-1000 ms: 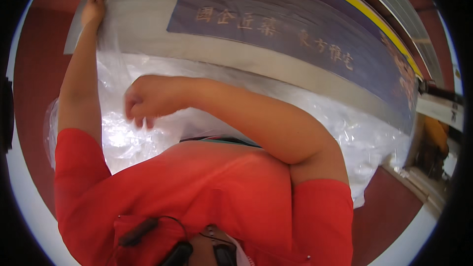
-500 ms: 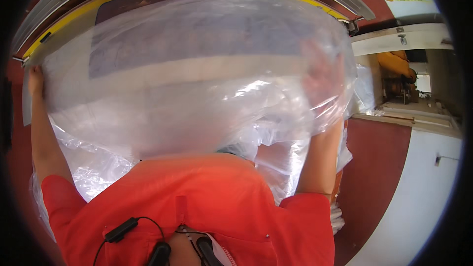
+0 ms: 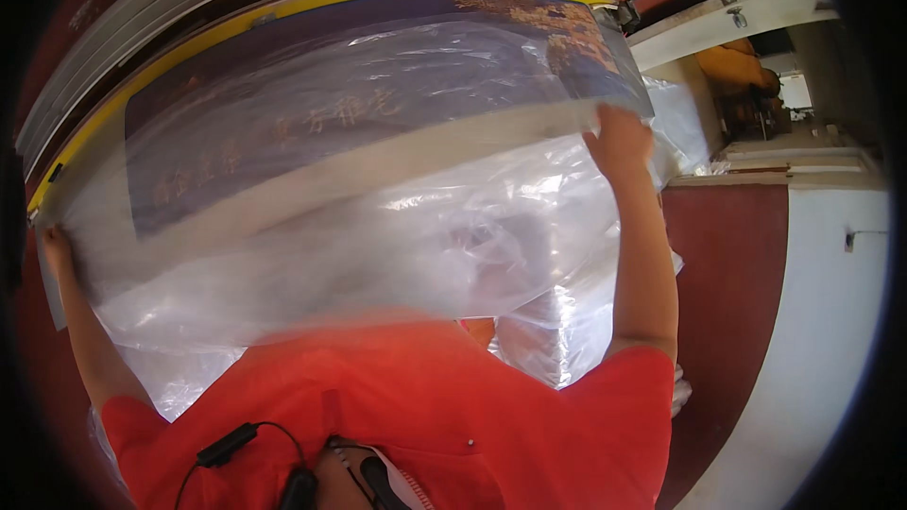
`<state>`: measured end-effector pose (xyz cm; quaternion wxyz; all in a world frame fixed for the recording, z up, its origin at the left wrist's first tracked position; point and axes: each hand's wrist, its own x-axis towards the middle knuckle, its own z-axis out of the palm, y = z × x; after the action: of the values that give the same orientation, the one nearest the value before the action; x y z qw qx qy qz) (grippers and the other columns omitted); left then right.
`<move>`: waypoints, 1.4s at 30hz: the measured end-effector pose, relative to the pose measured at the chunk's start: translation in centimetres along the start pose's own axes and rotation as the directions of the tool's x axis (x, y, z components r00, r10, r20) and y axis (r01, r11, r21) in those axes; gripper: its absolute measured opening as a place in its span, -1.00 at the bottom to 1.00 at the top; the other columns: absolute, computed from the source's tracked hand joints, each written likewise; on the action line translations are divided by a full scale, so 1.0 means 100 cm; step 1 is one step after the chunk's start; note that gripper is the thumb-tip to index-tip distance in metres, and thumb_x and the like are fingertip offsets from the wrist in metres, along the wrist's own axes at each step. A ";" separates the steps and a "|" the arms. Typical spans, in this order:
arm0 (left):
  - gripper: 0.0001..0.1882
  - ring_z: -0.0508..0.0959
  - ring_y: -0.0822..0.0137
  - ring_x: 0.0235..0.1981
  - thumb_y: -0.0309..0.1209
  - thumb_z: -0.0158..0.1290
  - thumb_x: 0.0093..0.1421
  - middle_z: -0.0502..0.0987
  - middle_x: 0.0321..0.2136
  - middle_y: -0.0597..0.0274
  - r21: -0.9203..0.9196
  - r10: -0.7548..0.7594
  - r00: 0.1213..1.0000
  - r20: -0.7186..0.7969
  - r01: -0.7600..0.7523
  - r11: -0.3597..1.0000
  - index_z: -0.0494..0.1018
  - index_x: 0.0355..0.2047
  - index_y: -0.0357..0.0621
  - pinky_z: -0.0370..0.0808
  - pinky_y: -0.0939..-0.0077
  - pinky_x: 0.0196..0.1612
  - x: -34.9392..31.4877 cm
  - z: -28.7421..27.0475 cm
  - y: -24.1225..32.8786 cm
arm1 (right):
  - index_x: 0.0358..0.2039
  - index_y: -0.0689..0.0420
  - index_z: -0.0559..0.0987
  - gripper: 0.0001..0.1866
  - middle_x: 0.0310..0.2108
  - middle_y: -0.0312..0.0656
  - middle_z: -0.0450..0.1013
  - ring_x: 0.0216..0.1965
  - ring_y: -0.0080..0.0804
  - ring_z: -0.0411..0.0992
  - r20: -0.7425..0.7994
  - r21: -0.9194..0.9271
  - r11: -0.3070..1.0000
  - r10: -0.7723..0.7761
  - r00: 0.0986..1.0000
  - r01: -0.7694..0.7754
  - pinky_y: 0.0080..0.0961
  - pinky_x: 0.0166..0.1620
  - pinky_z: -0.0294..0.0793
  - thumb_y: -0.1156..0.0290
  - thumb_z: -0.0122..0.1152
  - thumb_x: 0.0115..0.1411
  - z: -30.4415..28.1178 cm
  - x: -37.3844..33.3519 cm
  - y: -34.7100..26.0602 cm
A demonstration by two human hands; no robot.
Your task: The person wraps a large, rectangular sign with a clear plastic sheet. They repeatedly smooth the plastic over the surface, lift and reposition the sheet to cover the edges, and tuck the plastic into the frame of the sign.
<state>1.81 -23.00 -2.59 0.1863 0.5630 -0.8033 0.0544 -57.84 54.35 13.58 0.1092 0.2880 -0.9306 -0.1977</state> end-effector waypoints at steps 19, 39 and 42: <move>-0.62 0.41 0.05 -0.38 -0.11 -0.24 0.11 0.40 -0.42 -0.02 0.071 0.075 0.996 0.038 -0.078 0.994 0.32 -0.39 -0.22 0.31 0.30 -0.34 -0.029 -0.038 -0.008 | 0.04 0.18 0.09 -0.28 0.11 -0.13 -0.06 0.15 -0.24 -0.17 -0.127 0.413 0.910 0.089 0.988 -0.029 -0.24 0.11 -0.22 -0.14 -0.29 0.03 0.062 0.090 -0.044; -0.52 0.41 0.16 -0.31 -0.12 -0.16 0.07 0.42 -0.32 -0.03 -0.247 -0.249 0.966 -0.065 0.226 0.942 0.33 -0.27 -0.38 0.30 0.42 -0.23 0.007 -0.087 -0.034 | -0.50 0.14 0.40 -0.77 -0.65 -0.25 0.31 -0.57 -0.40 0.31 -0.541 0.453 0.880 0.147 0.828 0.140 -0.46 -0.48 0.27 0.22 0.01 0.02 0.066 0.161 -0.027; -0.51 0.40 0.16 -0.28 -0.12 -0.18 0.08 0.40 -0.29 -0.08 -0.150 -0.237 0.962 -0.132 0.218 0.965 0.31 -0.25 -0.40 0.31 0.40 -0.22 0.024 -0.074 -0.014 | -0.54 0.21 0.37 -0.74 -0.69 -0.26 0.27 -0.61 -0.50 0.27 0.015 0.993 0.105 0.286 0.958 -0.047 -0.55 -0.50 0.25 0.24 -0.07 0.06 0.058 0.162 -0.013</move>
<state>4.15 -23.45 4.91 0.2879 0.6324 -0.7189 0.0203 -72.16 45.75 9.31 -0.0029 0.1975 -0.8395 0.5063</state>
